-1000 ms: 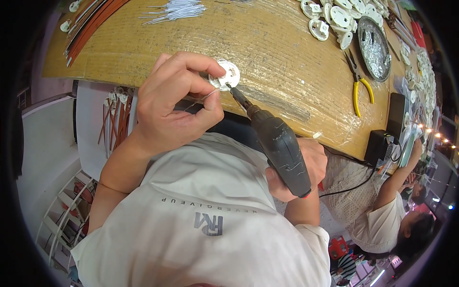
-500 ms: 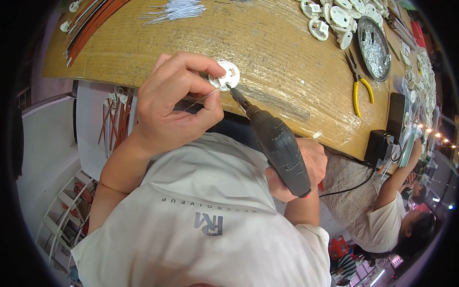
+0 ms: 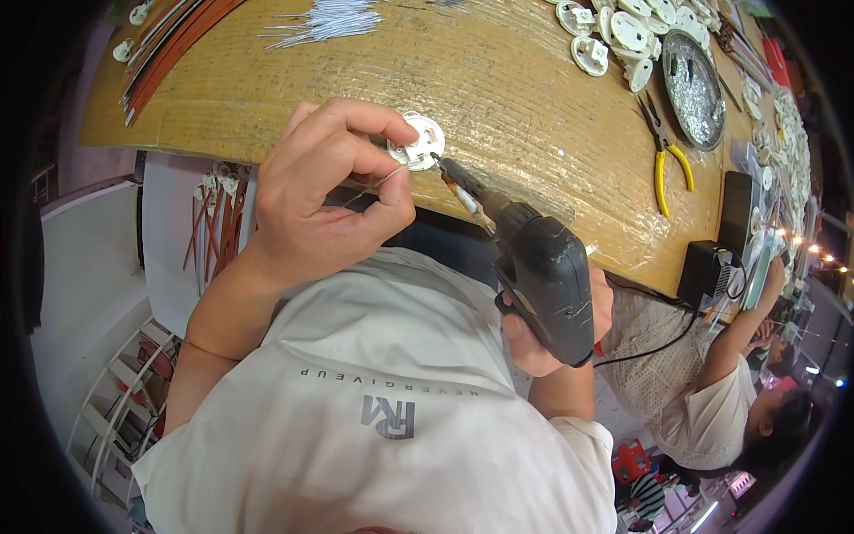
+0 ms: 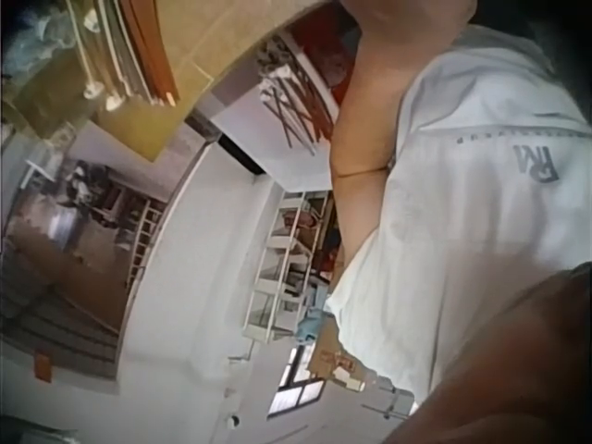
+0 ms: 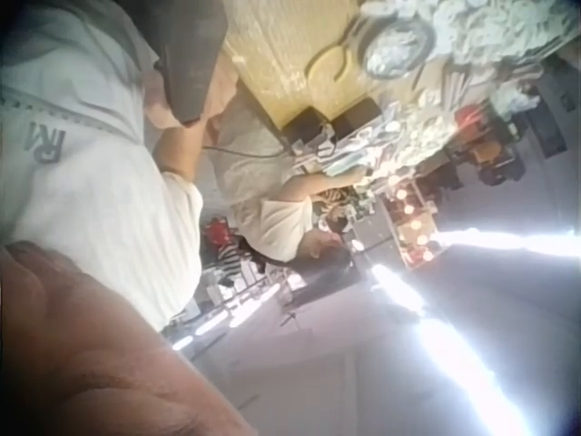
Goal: Applying hot glue to small circular components for assembly on a factory production floor.
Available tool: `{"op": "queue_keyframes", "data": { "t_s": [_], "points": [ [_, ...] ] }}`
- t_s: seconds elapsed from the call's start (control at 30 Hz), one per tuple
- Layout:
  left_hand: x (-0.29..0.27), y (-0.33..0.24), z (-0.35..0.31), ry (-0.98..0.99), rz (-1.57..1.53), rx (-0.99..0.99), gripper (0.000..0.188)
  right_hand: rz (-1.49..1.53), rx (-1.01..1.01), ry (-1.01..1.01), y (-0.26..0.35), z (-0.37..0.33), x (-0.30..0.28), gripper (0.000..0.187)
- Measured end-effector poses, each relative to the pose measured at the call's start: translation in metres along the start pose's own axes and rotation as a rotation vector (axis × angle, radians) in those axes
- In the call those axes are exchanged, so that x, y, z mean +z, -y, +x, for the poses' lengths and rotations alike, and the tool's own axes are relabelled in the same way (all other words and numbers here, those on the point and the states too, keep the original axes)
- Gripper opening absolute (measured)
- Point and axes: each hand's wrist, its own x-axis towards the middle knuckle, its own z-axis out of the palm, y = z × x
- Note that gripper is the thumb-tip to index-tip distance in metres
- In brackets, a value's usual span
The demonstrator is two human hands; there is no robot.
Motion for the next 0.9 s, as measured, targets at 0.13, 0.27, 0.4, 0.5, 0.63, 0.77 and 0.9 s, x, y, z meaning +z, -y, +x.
{"op": "queue_keyframes", "data": {
  "t_s": [0.13,0.27,0.4,0.5,0.63,0.77,0.9],
  "points": [
    [0.0,0.001,0.0,-0.001,0.0,-0.004,0.021,-0.043,0.033,0.016,0.001,-0.002,-0.001,0.023],
    [-0.001,0.001,0.001,-0.007,-0.001,0.002,0.021,0.017,-0.054,0.229,-0.027,-0.026,-0.024,0.094],
    [-0.001,0.0,0.001,0.002,-0.006,-0.006,0.021,0.049,-0.011,0.185,-0.018,-0.019,-0.014,0.093],
    [-0.001,0.0,0.0,0.003,-0.004,-0.003,0.021,0.002,0.007,-0.008,-0.004,-0.003,0.0,0.019],
    [0.0,0.001,0.0,-0.003,-0.01,-0.003,0.021,0.009,-0.01,-0.01,-0.005,-0.004,0.0,0.018],
    [0.0,0.0,-0.001,-0.003,-0.002,-0.001,0.021,0.017,-0.015,-0.014,-0.006,-0.003,0.001,0.018],
    [0.0,-0.001,0.0,0.002,0.006,-0.009,0.02,0.053,-0.01,-0.027,-0.006,-0.003,0.002,0.018]
  ]
}}
